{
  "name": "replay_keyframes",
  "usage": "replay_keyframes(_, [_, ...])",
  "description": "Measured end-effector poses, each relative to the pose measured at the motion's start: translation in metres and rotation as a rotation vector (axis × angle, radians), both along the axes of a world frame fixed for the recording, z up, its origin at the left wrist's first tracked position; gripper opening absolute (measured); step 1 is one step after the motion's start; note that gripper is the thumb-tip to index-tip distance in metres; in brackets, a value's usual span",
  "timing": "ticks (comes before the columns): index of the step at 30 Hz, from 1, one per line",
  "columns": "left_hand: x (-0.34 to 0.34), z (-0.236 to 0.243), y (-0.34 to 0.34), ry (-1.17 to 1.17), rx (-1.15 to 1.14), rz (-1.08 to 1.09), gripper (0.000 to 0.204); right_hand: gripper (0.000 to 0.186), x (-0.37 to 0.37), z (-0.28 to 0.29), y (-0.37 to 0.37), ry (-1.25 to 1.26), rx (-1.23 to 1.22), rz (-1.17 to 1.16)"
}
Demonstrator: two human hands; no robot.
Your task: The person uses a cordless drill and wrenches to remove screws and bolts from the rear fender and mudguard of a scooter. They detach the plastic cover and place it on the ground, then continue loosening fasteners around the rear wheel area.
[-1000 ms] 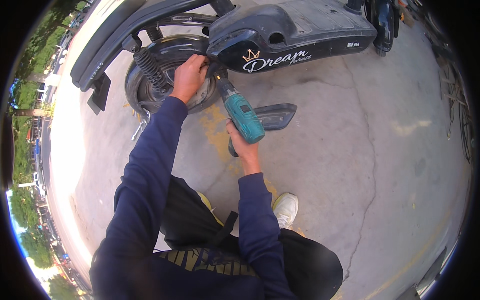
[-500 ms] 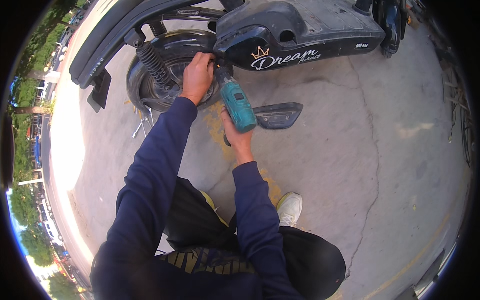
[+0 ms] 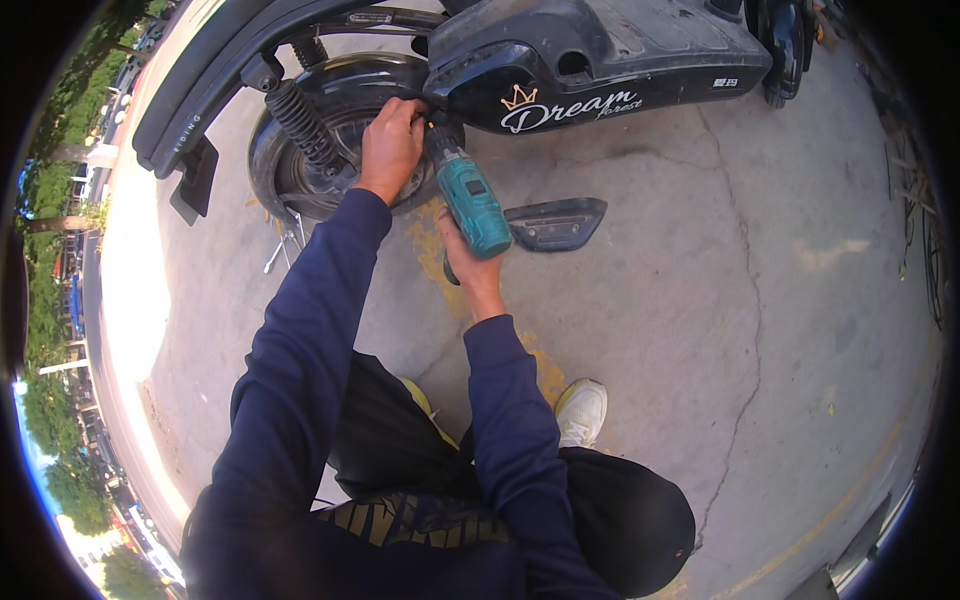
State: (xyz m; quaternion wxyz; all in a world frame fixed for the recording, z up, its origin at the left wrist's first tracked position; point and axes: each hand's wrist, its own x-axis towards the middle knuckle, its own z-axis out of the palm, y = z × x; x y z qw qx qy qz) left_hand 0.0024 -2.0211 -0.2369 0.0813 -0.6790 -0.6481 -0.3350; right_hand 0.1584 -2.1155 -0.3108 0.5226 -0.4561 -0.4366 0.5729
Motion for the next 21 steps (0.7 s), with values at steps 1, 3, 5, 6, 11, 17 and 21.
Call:
replay_keyframes(1, [0.0,0.0,0.0,0.0,0.005,-0.001,0.013,0.016,0.0,0.001,0.0,0.012,-0.022,0.01])
replay_keyframes(3, [-0.002,0.0,0.0,0.0,0.005,0.003,0.013,0.017,0.0,0.004,0.001,0.036,-0.063,0.03])
replay_keyframes(5, [-0.002,0.0,0.0,-0.003,0.001,0.005,0.014,0.019,0.001,0.009,0.0,0.053,-0.091,0.044])
replay_keyframes(6, [-0.001,0.001,0.001,-0.008,-0.003,0.004,0.014,0.021,0.001,0.012,-0.001,0.062,-0.106,0.051])
replay_keyframes(11, [0.0,0.002,0.002,-0.024,0.007,0.006,0.015,0.024,0.001,0.011,0.002,0.102,-0.104,0.06])
replay_keyframes(17, [0.001,0.003,-0.001,-0.018,-0.025,0.018,0.014,0.022,0.012,0.028,0.005,-0.289,0.193,-0.038])
replay_keyframes(21, [-0.005,0.002,-0.003,0.008,-0.032,-0.024,0.014,0.029,0.022,0.062,0.011,-0.677,0.349,-0.076])
